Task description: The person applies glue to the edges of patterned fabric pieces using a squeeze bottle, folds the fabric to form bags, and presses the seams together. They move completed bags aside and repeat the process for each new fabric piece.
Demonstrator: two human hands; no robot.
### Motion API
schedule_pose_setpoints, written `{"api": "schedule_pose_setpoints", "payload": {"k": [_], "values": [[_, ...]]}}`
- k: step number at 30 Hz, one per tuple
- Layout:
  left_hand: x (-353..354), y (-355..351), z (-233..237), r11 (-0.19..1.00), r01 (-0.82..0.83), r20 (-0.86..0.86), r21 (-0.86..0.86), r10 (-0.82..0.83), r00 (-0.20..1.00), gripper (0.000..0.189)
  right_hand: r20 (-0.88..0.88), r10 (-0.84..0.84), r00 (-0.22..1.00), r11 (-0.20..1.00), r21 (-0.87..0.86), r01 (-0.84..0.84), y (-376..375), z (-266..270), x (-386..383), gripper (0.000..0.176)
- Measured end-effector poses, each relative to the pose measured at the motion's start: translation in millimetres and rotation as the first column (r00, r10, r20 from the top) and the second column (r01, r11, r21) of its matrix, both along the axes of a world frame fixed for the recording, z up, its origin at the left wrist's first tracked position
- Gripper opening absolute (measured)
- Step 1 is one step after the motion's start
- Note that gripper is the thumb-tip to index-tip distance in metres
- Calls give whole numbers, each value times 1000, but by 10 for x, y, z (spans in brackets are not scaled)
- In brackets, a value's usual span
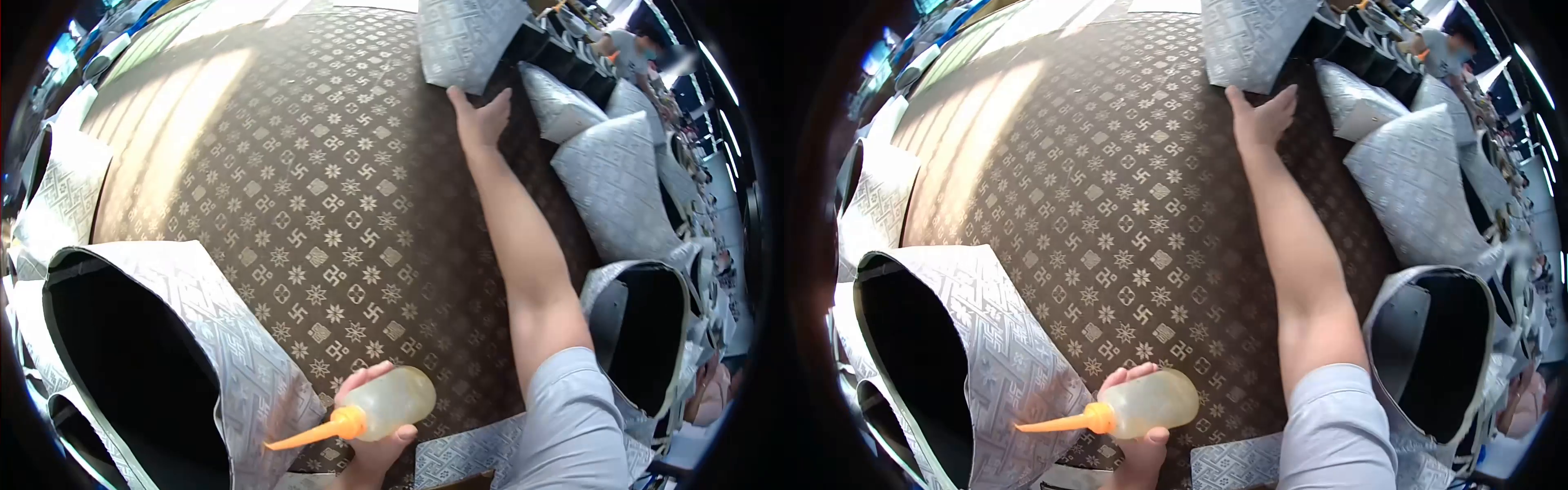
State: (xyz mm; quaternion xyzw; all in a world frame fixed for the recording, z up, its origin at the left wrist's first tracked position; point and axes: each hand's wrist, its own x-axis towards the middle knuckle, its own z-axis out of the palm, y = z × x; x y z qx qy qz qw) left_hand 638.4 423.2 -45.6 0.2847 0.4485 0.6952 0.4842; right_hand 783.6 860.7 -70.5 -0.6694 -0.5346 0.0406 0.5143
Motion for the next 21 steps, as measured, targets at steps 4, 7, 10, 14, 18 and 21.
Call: {"api": "schedule_pose_setpoints", "payload": {"k": [4, 7, 10, 14, 18, 21], "values": [[-76, -2, -57, 996, 69, -50, 48, -66, 997, 98, 76, 16, 997, 981, -196, -1, 246, 60, -41, 118], [-151, 50, -83, 990, 127, -99, 62, -121, 988, 97, 147, -44, 988, 954, -288, 86, 476, -13, 75, 72], [-162, 50, -92, 984, 166, -118, 69, -157, 980, 97, 145, 38, 989, 957, -290, 6, 526, -41, 291, 33], [-168, 61, -117, 977, 195, -134, 86, -183, 974, 96, 57, 30, 998, 999, 41, -33, 425, -119, 282, 37], [-164, 55, -152, 977, 196, -130, 78, -185, 974, 96, 483, 164, 860, 866, 347, -360, 191, 57, 49, 64], [-139, 66, -168, 978, 197, -141, 72, -186, 973, 95, 713, 303, 632, 861, 80, -503, 122, 50, -112, 68]]}}
